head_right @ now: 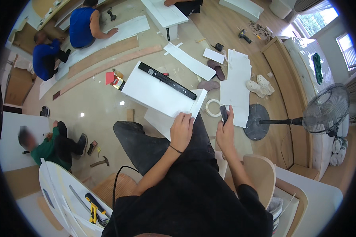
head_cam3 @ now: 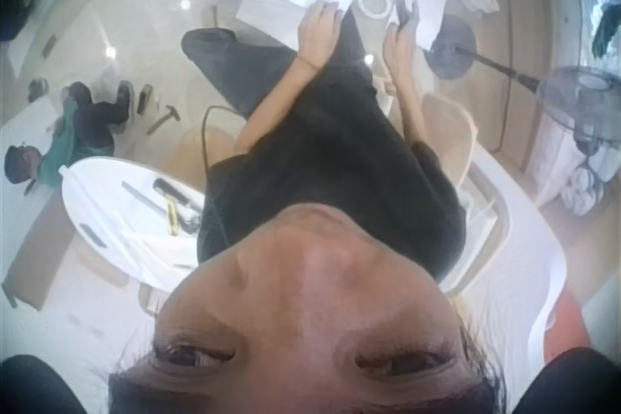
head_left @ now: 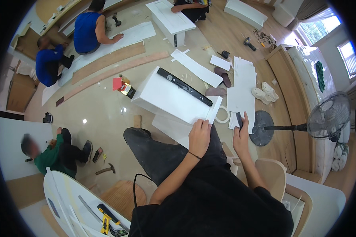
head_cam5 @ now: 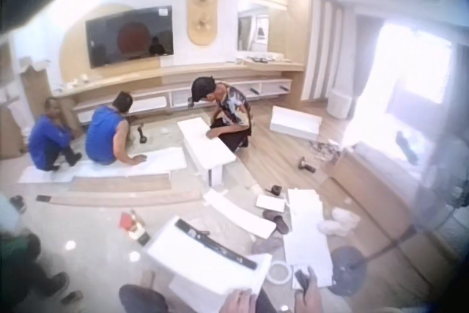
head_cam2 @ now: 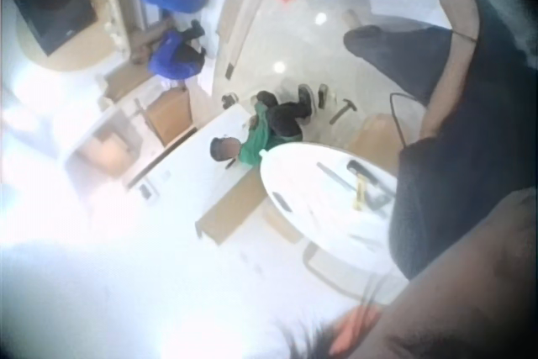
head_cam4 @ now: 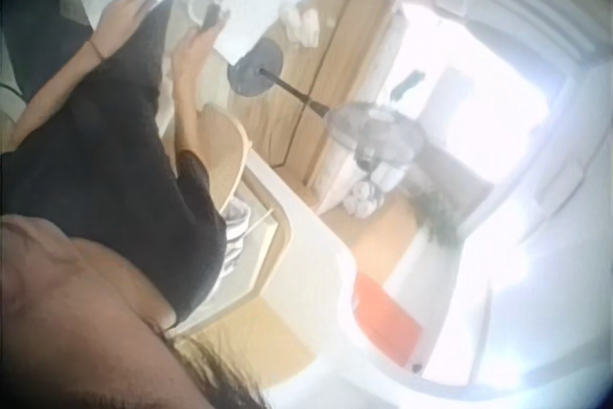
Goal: The person sits on the floor and uses a utility knife and sanding block to trim and smooth the edges of a white cabinet door. They repeatedly cut along the edge and sand the surface while other workers assemble nearby.
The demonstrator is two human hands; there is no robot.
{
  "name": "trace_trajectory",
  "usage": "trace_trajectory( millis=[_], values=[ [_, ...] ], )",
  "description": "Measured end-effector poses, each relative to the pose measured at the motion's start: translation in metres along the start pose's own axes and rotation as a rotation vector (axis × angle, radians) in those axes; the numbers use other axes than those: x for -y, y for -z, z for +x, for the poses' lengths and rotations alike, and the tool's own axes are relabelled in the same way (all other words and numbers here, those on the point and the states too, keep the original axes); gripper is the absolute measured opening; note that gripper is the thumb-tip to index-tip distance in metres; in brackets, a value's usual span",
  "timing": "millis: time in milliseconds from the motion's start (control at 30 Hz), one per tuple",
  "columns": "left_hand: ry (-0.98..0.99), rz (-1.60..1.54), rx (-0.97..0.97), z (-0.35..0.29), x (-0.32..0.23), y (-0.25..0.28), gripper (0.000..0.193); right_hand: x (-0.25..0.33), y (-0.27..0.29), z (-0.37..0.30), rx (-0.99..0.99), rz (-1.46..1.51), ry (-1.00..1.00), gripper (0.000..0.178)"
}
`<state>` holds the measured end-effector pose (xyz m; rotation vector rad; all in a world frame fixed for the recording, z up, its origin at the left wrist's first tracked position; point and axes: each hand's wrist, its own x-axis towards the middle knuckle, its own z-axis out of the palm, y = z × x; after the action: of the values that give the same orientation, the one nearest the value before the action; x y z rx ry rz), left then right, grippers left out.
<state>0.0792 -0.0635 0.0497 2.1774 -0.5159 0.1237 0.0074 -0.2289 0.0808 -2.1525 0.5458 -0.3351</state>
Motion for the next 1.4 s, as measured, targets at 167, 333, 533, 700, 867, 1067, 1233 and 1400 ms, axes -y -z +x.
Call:
trace_trajectory(
  millis=[167,333,533,700,867,1067,1233,1400],
  values=[
    [0.112,-0.037,0.049,0.010,-0.003,-0.003,0.015,-0.007,-0.019,0.012,-0.005,0.130,0.020,0.070],
    [0.124,0.011,-0.007,0.014,-0.001,-0.009,0.015,0.000,-0.035,0.045,0.009,0.132,0.072,0.065],
    [0.135,0.125,0.003,0.009,-0.002,-0.016,0.017,0.001,-0.059,0.086,-0.036,0.320,0.100,0.057],
    [0.058,0.213,-0.012,0.007,0.001,-0.019,0.017,-0.009,-0.065,0.106,-0.075,0.021,0.265,0.053],
    [-0.026,0.271,-0.038,0.005,0.005,-0.026,0.016,-0.021,-0.068,0.116,-0.011,0.224,0.216,0.058],
    [-0.036,0.253,-0.004,-0.006,0.004,-0.023,0.016,-0.037,-0.069,0.106,-0.006,0.311,0.139,0.067],
    [-0.124,0.338,-0.061,0.012,-0.005,-0.002,0.015,-0.043,-0.059,0.109,0.041,0.326,0.005,0.073],
    [-0.150,0.442,-0.516,0.118,0.013,0.044,0.028,-0.038,-0.053,0.103,0.118,0.327,-0.003,0.080]
  ],
)
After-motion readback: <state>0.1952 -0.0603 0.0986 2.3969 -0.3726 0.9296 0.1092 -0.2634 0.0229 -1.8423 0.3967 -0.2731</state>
